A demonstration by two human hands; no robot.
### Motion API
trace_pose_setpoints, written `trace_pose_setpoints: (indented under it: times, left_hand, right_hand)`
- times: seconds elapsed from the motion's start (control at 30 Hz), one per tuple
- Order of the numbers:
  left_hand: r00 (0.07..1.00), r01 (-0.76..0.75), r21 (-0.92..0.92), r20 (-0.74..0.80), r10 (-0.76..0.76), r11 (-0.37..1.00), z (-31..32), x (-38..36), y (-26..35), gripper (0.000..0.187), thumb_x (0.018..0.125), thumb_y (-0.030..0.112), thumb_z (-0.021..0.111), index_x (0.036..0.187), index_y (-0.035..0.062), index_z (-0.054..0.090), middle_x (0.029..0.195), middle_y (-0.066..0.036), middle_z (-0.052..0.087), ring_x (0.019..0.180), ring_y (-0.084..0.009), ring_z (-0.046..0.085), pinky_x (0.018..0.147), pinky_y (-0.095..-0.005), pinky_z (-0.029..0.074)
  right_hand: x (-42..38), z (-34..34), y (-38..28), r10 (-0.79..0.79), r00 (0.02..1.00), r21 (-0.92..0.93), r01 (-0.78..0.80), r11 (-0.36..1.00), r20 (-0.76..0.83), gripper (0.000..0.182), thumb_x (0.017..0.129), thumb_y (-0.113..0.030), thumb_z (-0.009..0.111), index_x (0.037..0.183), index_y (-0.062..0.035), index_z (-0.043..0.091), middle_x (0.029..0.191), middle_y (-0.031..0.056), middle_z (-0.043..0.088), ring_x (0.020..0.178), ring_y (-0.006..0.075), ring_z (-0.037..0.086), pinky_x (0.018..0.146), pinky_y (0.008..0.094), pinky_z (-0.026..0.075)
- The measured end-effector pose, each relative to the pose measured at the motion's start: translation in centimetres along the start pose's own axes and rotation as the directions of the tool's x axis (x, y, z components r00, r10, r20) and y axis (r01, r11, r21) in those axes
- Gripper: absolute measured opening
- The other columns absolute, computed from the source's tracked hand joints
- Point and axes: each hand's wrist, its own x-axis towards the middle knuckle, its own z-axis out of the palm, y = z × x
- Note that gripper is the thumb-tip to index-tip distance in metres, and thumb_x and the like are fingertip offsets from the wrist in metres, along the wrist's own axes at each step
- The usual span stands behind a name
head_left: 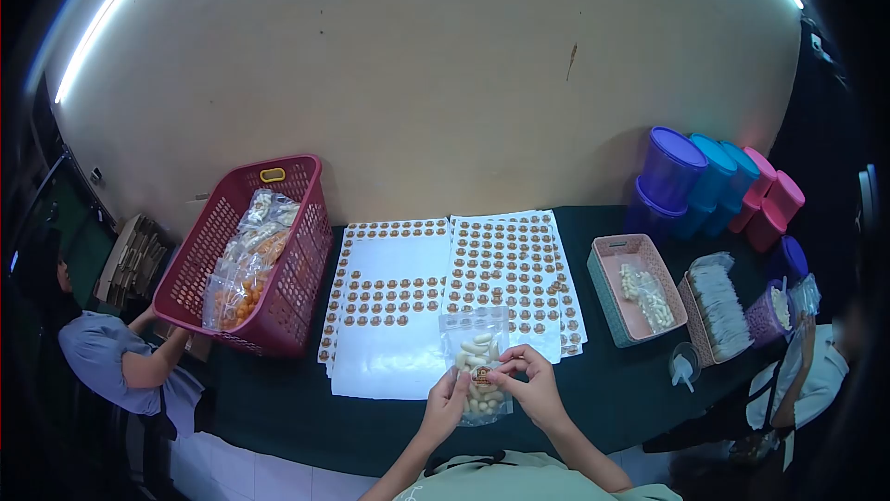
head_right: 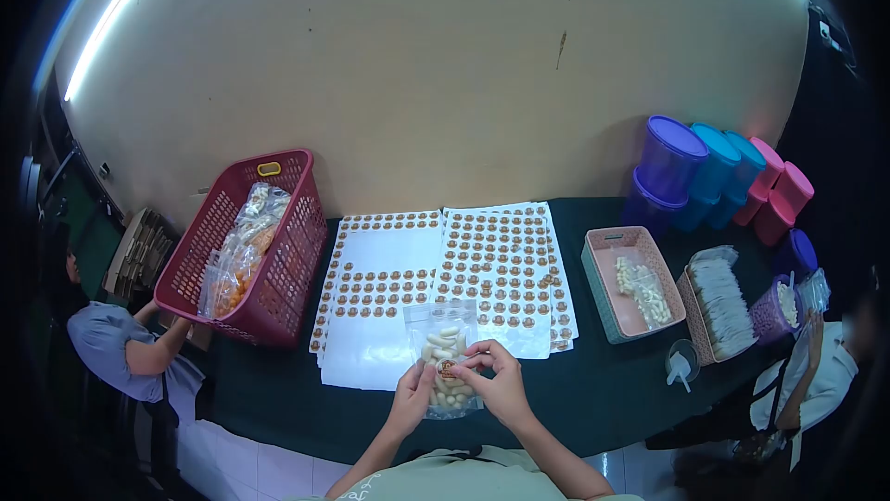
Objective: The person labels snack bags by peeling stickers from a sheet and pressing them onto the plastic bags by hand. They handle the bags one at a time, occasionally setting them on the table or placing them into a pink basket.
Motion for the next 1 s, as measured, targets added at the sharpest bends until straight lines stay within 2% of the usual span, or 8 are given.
trace_pose_setpoints:
  times: [0.07,0.13,0.47,0.53,0.7,0.83,0.9,1.0]
  left_hand:
    - [0.999,0.039,0.093,-0.001,-0.039,0.995,-0.1,0.0,-0.1,0.033,0.093,0.026,0.040,0.110,-0.0010,0.047,0.097,-0.005,0.055,0.085,-0.0067,0.050,0.074,-0.0212,0.042]
    - [0.999,-0.010,0.120,-0.041,0.015,0.993,0.3,0.1,-0.2,0.035,0.092,0.033,0.040,0.093,-0.0001,0.050,0.071,0.002,0.047,0.067,-0.0037,0.040,0.059,-0.0190,0.036]
    - [0.999,0.041,0.122,-0.033,-0.037,0.992,0.8,0.3,-0.1,0.034,0.093,0.032,0.038,0.090,0.0005,0.051,0.074,0.001,0.049,0.070,-0.0047,0.042,0.063,-0.0197,0.037]
    - [0.984,0.130,-0.082,-0.114,-0.139,0.988,0.6,0.5,0.0,0.034,0.093,0.031,0.037,0.093,0.0002,0.052,0.080,-0.001,0.052,0.075,-0.0051,0.045,0.068,-0.0202,0.039]
    - [0.993,0.097,0.009,-0.068,-0.096,0.995,-0.1,0.2,0.6,0.034,0.093,0.030,0.037,0.096,0.0001,0.052,0.084,-0.002,0.053,0.079,-0.0051,0.046,0.071,-0.0205,0.039]
    - [0.998,0.049,0.049,-0.050,-0.046,0.998,0.0,-0.1,0.4,0.032,0.093,0.029,0.039,0.096,-0.0006,0.052,0.082,-0.002,0.053,0.076,-0.0046,0.046,0.068,-0.0200,0.040]
    - [0.998,0.037,0.077,-0.045,-0.033,0.996,0.1,-0.2,0.6,0.032,0.093,0.029,0.040,0.096,-0.0010,0.051,0.081,-0.002,0.053,0.075,-0.0046,0.046,0.067,-0.0197,0.040]
    - [0.999,0.015,0.080,-0.044,-0.012,0.997,0.2,-0.2,0.5,0.031,0.092,0.028,0.043,0.098,-0.0015,0.050,0.080,-0.002,0.053,0.072,-0.0041,0.046,0.064,-0.0184,0.040]
  right_hand:
    - [-0.1,-0.1,-0.3,0.057,0.998,0.087,-0.059,0.994,0.022,0.026,0.072,-0.003,0.067,0.092,-0.0016,0.050,0.076,0.0034,0.060,0.071,0.0054,0.051,0.066,0.0188,0.041]
    - [-0.2,-0.2,-0.5,0.111,0.993,0.171,-0.118,0.978,0.049,0.026,0.072,-0.002,0.067,0.091,-0.0022,0.050,0.077,0.0030,0.060,0.071,0.0050,0.051,0.066,0.0178,0.040]
    - [-0.3,-1.1,-0.9,0.180,0.973,0.330,-0.218,0.919,0.143,0.023,0.073,-0.002,0.066,0.089,-0.0030,0.049,0.079,0.0053,0.061,0.074,0.0064,0.053,0.069,0.0190,0.043]
    - [-0.4,-1.3,-1.6,0.191,0.968,0.367,-0.240,0.899,0.163,0.023,0.072,0.000,0.066,0.088,-0.0027,0.049,0.078,0.0052,0.061,0.079,0.0085,0.057,0.071,0.0198,0.044]
    - [-0.5,-1.0,-1.1,0.050,0.998,0.140,-0.053,0.989,0.031,0.023,0.072,0.001,0.066,0.088,-0.0022,0.049,0.078,0.0058,0.061,0.078,0.0086,0.057,0.071,0.0199,0.045]
    - [-0.6,-0.3,0.0,0.041,0.999,0.067,-0.042,0.997,0.013,0.022,0.072,0.001,0.066,0.088,-0.0018,0.050,0.078,0.0062,0.061,0.076,0.0078,0.055,0.070,0.0196,0.044]
    - [-0.6,-0.2,0.4,-0.014,1.000,-0.081,0.014,0.997,-0.005,0.022,0.072,0.000,0.066,0.088,-0.0013,0.050,0.079,0.0062,0.061,0.075,0.0072,0.054,0.069,0.0194,0.044]
    - [-0.7,0.0,0.4,-0.033,0.999,-0.087,0.032,0.996,-0.014,0.022,0.072,-0.001,0.066,0.088,-0.0012,0.050,0.078,0.0058,0.061,0.074,0.0069,0.053,0.068,0.0190,0.043]
